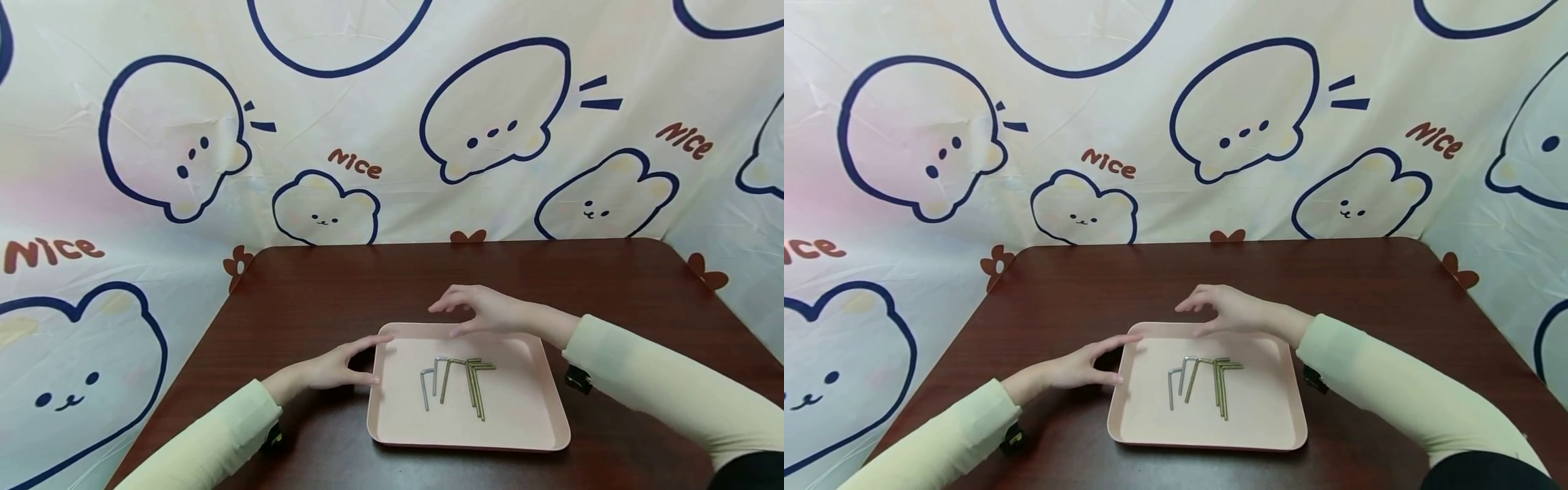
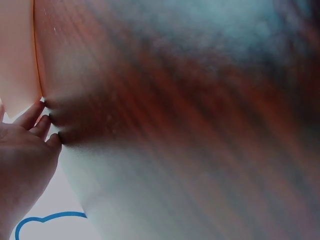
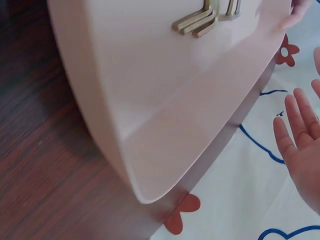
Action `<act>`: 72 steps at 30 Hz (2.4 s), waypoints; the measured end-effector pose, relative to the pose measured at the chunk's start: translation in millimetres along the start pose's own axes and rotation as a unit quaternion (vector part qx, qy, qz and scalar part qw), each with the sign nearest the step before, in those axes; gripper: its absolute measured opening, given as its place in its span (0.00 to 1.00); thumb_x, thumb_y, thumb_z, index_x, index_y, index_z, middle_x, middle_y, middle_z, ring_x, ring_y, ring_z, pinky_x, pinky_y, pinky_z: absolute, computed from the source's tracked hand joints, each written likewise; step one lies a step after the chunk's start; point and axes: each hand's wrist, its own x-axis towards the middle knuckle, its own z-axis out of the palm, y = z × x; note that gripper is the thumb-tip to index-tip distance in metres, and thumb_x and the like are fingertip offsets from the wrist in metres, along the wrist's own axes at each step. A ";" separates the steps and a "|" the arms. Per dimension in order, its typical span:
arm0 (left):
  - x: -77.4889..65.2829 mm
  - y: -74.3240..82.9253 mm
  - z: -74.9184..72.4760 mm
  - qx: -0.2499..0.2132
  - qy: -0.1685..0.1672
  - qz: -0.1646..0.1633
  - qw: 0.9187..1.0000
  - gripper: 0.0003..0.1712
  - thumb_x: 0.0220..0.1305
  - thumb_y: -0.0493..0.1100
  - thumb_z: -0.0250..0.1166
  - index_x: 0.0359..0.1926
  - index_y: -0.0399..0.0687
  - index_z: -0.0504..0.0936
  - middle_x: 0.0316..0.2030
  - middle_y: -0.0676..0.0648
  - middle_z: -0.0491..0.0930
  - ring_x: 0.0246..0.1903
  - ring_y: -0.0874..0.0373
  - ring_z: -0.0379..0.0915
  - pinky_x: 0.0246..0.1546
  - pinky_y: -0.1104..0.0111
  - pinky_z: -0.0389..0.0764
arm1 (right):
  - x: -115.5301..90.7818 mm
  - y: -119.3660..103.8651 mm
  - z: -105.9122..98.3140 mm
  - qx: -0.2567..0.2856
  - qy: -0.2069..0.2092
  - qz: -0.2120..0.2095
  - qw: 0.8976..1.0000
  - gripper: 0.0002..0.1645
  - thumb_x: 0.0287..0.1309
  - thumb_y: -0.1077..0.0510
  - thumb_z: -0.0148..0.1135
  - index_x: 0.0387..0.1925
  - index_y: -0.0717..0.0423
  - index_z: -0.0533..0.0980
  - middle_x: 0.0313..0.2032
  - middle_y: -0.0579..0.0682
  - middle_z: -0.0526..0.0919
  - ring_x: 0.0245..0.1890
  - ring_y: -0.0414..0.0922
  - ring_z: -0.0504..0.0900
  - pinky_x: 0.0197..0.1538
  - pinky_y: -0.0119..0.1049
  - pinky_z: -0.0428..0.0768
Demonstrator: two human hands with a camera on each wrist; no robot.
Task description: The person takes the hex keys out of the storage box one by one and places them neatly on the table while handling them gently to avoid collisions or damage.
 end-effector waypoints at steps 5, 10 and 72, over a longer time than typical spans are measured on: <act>0.2 -0.5 -0.4 0.000 -0.002 -0.003 1.000 0.41 0.62 0.45 0.69 0.72 0.49 0.61 0.70 0.47 0.61 0.68 0.52 0.53 0.67 0.55 0.53 | 8.2 -10.2 4.8 0.035 -0.022 0.012 0.999 0.24 0.56 0.56 0.71 0.56 0.52 0.79 0.49 0.48 0.80 0.49 0.50 0.78 0.52 0.48 0.76; 0.0 1.0 -1.0 -0.001 -0.006 -0.012 1.000 0.41 0.62 0.46 0.69 0.73 0.50 0.61 0.70 0.46 0.60 0.68 0.52 0.52 0.66 0.51 0.52 | 16.6 -15.4 13.8 0.063 -0.039 -0.006 0.997 0.22 0.58 0.56 0.69 0.53 0.57 0.80 0.48 0.53 0.81 0.48 0.52 0.79 0.51 0.51 0.76; 1.3 -0.5 -0.6 0.003 -0.008 -0.013 1.000 0.41 0.62 0.46 0.69 0.73 0.52 0.60 0.70 0.49 0.60 0.69 0.53 0.50 0.67 0.53 0.51 | 29.1 5.3 80.4 0.011 -0.053 0.022 0.998 0.06 0.49 0.63 0.75 0.24 0.51 0.84 0.24 0.33 0.75 0.26 0.28 0.72 0.32 0.25 0.74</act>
